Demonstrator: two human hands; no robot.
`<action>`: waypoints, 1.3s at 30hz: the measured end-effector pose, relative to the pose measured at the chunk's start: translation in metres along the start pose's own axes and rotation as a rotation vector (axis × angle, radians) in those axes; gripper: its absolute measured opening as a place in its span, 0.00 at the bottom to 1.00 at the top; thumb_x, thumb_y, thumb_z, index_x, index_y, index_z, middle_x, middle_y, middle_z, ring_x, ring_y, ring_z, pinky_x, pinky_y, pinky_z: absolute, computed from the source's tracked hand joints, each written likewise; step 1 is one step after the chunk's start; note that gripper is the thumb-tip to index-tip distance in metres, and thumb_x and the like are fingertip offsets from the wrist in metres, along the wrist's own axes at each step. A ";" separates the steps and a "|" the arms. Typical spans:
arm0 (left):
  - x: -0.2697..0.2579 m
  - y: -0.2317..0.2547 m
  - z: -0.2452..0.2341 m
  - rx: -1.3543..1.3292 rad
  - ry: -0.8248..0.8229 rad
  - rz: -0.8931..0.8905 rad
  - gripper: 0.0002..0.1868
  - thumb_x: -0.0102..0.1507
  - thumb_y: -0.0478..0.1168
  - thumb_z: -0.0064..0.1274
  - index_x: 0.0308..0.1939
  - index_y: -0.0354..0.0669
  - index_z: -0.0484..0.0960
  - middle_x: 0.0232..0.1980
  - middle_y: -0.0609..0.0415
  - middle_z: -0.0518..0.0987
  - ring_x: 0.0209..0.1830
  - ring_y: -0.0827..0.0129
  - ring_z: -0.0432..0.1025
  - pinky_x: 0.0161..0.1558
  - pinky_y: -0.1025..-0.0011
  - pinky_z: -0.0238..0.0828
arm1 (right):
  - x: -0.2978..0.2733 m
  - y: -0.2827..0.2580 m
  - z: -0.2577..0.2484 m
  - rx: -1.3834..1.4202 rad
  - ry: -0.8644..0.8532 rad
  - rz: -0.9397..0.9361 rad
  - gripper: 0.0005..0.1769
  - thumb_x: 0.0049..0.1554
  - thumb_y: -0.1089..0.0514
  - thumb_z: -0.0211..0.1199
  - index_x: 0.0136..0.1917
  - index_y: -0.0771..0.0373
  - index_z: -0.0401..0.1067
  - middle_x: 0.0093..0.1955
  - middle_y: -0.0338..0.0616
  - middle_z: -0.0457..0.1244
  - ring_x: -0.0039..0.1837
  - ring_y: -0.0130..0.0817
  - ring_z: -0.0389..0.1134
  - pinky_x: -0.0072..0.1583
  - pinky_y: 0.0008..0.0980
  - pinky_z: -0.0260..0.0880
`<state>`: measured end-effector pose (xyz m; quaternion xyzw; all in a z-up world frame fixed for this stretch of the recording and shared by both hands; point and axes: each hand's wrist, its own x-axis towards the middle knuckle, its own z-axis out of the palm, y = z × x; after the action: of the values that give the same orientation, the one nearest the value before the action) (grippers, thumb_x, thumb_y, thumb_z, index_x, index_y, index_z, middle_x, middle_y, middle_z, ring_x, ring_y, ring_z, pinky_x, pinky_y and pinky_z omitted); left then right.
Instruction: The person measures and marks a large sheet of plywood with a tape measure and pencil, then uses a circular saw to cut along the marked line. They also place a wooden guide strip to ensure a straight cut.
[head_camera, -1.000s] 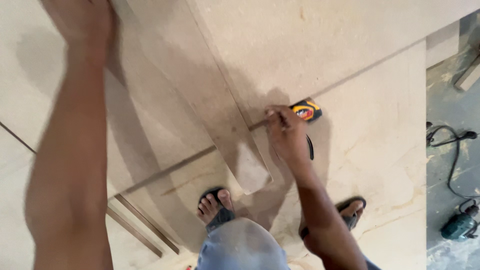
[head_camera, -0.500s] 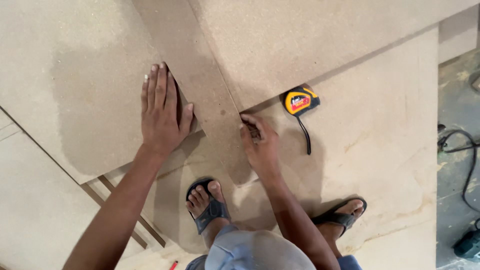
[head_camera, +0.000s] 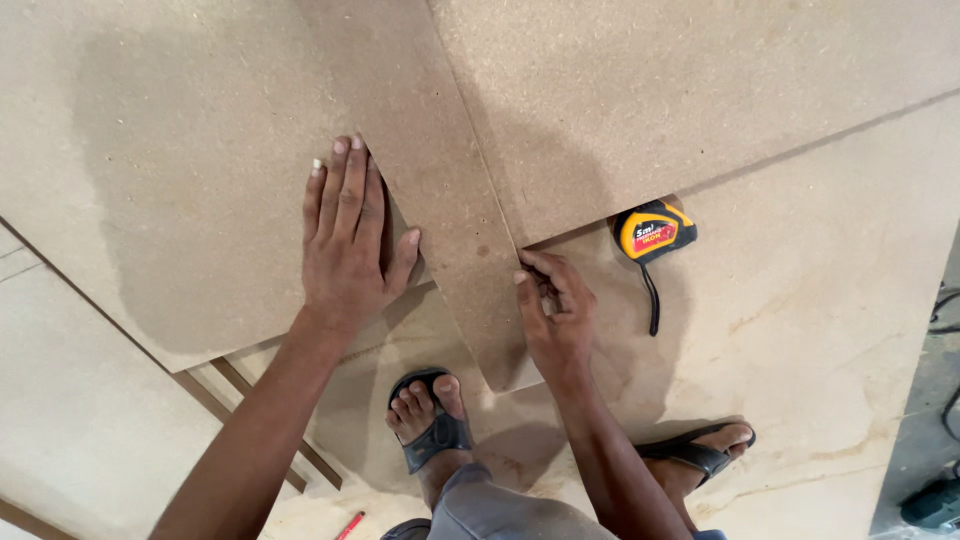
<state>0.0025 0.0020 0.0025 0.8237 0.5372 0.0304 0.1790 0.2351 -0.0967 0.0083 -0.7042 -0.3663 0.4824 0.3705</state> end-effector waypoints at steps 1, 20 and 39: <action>0.000 -0.001 0.000 0.001 -0.001 0.001 0.39 0.76 0.57 0.36 0.76 0.21 0.62 0.82 0.35 0.54 0.84 0.47 0.47 0.83 0.49 0.40 | 0.000 0.001 0.001 -0.008 0.003 -0.006 0.13 0.62 0.63 0.65 0.60 0.64 0.75 0.53 0.39 0.68 0.46 0.20 0.62 0.49 0.22 0.66; -0.002 0.000 0.014 -0.024 0.131 0.036 0.37 0.75 0.54 0.34 0.77 0.24 0.60 0.82 0.33 0.53 0.84 0.43 0.48 0.83 0.43 0.42 | 0.021 -0.016 -0.042 -0.537 0.253 -0.328 0.21 0.55 0.65 0.70 0.61 0.64 0.73 0.64 0.50 0.62 0.66 0.44 0.64 0.65 0.43 0.65; 0.073 0.135 -0.048 -0.193 0.314 0.404 0.30 0.76 0.42 0.41 0.76 0.22 0.60 0.80 0.26 0.57 0.82 0.31 0.51 0.81 0.42 0.49 | -0.001 0.102 -0.303 -0.488 0.726 0.078 0.16 0.55 0.53 0.73 0.55 0.59 0.74 0.57 0.52 0.64 0.64 0.53 0.61 0.67 0.48 0.63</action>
<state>0.1396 0.0317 0.0809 0.8785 0.3778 0.2439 0.1613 0.5391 -0.1953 -0.0019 -0.9082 -0.2887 0.1164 0.2797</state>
